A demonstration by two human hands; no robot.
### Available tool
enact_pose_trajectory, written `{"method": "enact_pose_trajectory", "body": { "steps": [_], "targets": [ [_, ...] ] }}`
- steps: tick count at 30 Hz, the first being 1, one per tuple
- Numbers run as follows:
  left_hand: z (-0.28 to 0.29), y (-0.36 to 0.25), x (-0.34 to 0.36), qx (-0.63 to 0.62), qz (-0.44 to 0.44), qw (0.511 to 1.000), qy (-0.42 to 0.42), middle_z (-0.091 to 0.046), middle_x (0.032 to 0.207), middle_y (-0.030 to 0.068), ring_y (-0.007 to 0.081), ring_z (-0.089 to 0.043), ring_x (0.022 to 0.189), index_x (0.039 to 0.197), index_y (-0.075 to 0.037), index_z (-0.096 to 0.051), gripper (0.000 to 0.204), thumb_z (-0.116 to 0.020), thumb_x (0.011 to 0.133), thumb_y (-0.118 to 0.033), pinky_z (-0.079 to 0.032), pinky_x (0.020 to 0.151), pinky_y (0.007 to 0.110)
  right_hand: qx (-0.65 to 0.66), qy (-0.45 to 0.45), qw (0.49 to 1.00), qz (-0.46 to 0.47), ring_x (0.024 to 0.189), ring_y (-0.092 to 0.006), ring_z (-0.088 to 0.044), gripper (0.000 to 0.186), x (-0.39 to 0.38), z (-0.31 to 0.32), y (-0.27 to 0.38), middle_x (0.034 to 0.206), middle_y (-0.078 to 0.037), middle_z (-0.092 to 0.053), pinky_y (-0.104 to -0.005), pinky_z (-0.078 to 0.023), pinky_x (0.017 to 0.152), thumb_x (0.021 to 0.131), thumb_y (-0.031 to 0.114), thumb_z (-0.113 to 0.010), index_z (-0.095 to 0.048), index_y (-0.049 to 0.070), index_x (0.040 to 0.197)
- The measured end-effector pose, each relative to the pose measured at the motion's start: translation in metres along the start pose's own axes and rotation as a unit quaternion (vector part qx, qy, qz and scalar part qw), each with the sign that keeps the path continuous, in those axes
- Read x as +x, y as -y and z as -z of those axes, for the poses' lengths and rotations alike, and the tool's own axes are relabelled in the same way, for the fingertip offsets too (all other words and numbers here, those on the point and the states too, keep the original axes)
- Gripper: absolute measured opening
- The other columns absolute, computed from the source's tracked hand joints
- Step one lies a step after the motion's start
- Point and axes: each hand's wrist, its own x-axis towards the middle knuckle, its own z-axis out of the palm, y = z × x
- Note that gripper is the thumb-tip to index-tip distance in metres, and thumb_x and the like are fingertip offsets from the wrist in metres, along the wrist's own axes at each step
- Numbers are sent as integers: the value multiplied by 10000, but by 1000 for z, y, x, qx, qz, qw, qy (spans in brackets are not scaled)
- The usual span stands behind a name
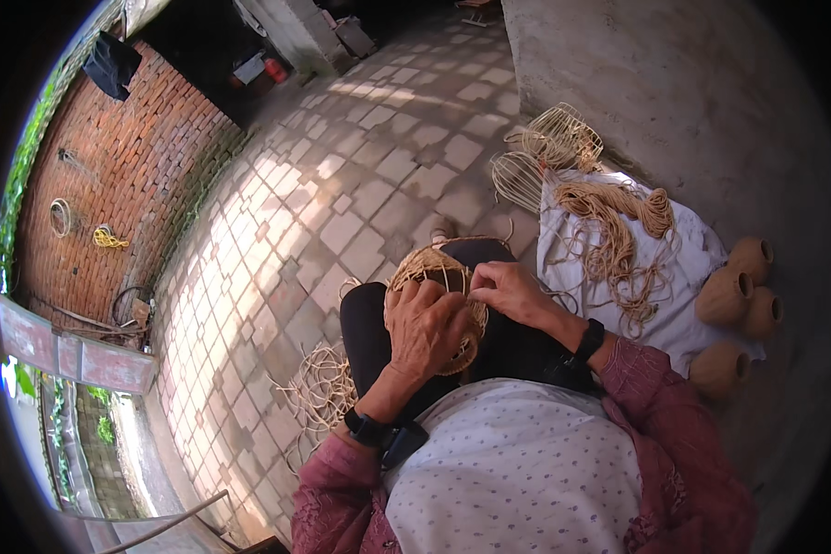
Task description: Weaving a small decorative basket or lamp shade from thin strips of natural material.
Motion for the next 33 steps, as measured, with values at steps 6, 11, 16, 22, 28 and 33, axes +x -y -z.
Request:
{"method": "enact_pose_trajectory", "body": {
  "steps": [6, 11, 16, 22, 28, 33],
  "targets": [
    [11, -7, 7, 6, -72, 994, 86, -498, 788, 5, 209, -470, 792, 831, -181, -688, 254, -755, 656, -352, -323, 724, 373, -121, -34, 978, 169, 689, -230, -584, 95, -3, -5, -11, 750, -100, -559, -347, -474, 636, 813, 124, -608, -640, 49, 864],
    [11, -1, 5, 5, -85, 993, 85, -475, 799, 17, 218, -456, 786, 826, -184, -680, 295, -769, 633, -388, -312, 716, 375, 203, -29, 960, -193, 460, -73, -508, 206, -23, -2, -1, 668, -18, -581, -212, -395, 371, 934, 179, -508, -640, 42, 1012],
    [7, -1, 5, 7, -88, 993, 84, -476, 809, 26, 227, -459, 800, 832, -184, -680, 307, -771, 637, -403, -311, 712, 376, 312, 73, 909, -266, 444, -71, -504, 196, -24, -8, -3, 663, -22, -581, -208, -383, 356, 919, 175, -550, -607, 18, 1019],
    [5, 1, 0, 8, -77, 994, 80, -482, 819, 36, 247, -467, 824, 864, -181, -688, 340, -759, 651, -436, -344, 757, 399, 213, 22, 966, -144, 536, -149, -575, 65, -35, -17, -5, 688, -55, -597, -263, -436, 430, 887, 80, -561, -591, 31, 917],
    [16, 1, -1, -64, -53, 995, 56, -549, 927, 64, 267, -508, 912, 890, -127, -679, 311, -743, 711, -373, -373, 825, 407, -138, 77, 982, 100, 747, -315, -621, 127, -39, 13, 14, 771, -107, -608, -400, -488, 639, 767, 85, -620, -627, 91, 894],
    [80, 6, -7, -291, 135, 947, -17, -602, 796, 68, 187, -559, 799, 915, -21, -652, 180, -652, 826, -177, -426, 739, 319, 174, 215, 948, 159, 804, -225, -633, 175, -31, 62, 112, 856, -94, -638, -327, -493, 698, 833, 138, -627, -654, 9, 948]
  ]
}}
